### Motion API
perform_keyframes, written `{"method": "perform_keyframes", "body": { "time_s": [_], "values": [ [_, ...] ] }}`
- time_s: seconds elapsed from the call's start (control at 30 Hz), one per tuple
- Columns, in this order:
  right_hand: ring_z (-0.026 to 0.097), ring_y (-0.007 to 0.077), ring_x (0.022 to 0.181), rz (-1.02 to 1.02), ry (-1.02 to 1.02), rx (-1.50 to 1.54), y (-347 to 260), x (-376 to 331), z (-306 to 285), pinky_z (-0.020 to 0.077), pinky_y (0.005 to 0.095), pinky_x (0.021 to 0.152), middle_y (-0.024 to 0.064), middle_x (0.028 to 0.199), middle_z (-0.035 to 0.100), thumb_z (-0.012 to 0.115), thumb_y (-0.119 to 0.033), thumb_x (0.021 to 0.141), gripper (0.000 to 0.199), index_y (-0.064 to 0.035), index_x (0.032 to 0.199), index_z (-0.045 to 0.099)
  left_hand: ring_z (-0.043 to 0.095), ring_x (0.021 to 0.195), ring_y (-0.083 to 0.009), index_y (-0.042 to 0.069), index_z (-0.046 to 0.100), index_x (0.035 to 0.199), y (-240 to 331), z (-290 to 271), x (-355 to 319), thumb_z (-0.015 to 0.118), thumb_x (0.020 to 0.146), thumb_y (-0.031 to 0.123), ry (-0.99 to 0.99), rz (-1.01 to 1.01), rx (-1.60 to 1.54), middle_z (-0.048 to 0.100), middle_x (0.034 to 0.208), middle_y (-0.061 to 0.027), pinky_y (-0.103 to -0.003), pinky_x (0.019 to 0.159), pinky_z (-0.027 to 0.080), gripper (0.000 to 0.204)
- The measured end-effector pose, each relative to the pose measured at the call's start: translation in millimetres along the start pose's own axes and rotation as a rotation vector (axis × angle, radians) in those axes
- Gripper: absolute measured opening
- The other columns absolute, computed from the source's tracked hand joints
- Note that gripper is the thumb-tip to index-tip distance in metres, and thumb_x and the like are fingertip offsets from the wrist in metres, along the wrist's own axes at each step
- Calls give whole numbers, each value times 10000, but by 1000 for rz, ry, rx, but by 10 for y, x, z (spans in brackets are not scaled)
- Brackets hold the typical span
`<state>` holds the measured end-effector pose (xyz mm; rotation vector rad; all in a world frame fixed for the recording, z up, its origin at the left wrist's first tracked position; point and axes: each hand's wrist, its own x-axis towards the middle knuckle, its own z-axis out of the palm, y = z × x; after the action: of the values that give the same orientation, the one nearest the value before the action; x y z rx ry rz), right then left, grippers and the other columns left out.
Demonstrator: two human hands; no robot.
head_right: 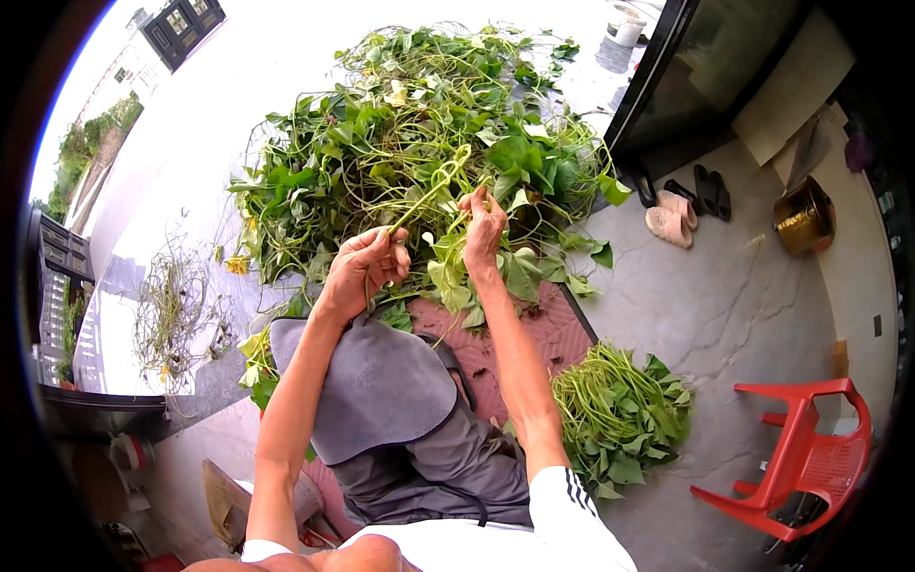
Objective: The person sits on a mat and repeatedly picks up long vines of leafy greens, strips the leaves and tender stems from the main vine by hand, and places the trimmed portions into a pile on the floor. The process continues with multiple vines throughout the clip.
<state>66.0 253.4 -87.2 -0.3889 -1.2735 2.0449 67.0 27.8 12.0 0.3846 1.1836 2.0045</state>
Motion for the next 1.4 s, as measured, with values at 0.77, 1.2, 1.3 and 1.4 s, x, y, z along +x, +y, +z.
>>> {"method": "perform_keyframes", "body": {
  "time_s": [0.77, 1.2, 1.3, 1.4],
  "values": [
    [607, 130, 614, -508, -523, -476, -636, 190, 805, 490, 281, 558, 63, 808, 680, 544, -223, 1112, 265, 4, 1047, 665, 687, 1136, -201, 11, 666, 1334, 444, -197, 308, 535, 1033, 643, 283, 88, 327, 748, 1224, -110, -357, 1018, 508, 713],
    [672, 141, 787, -33, -846, -503, -975, -106, 491, 567, 303, 741, 123, 1034, 752, 628, -71, 1033, 347, 18, 1368, 650, 705, 904, -138, -51, 673, 1253, 620, -84, 690, 695, 1030, 199, 177, 226, 69, 734, 892, -30, -288, 898, 551, 336],
    [728, 254, 1064, -321, -1005, -740, -1196, -74, 696, 578, 350, 924, 205, 1236, 733, 675, 49, 911, 509, 33, 1415, 605, 708, 922, -135, -70, 657, 1289, 697, -64, 647, 671, 1046, 200, 161, 246, 63, 730, 873, -27, -290, 902, 558, 364],
    [710, 304, 1154, -332, -1066, -720, -1167, -91, 735, 567, 364, 977, 237, 1298, 696, 688, 105, 837, 617, 32, 1440, 579, 706, 896, -143, -85, 633, 1304, 731, -88, 612, 644, 1060, 189, 139, 271, -22, 705, 859, -21, -285, 875, 570, 367]
  ]
}}
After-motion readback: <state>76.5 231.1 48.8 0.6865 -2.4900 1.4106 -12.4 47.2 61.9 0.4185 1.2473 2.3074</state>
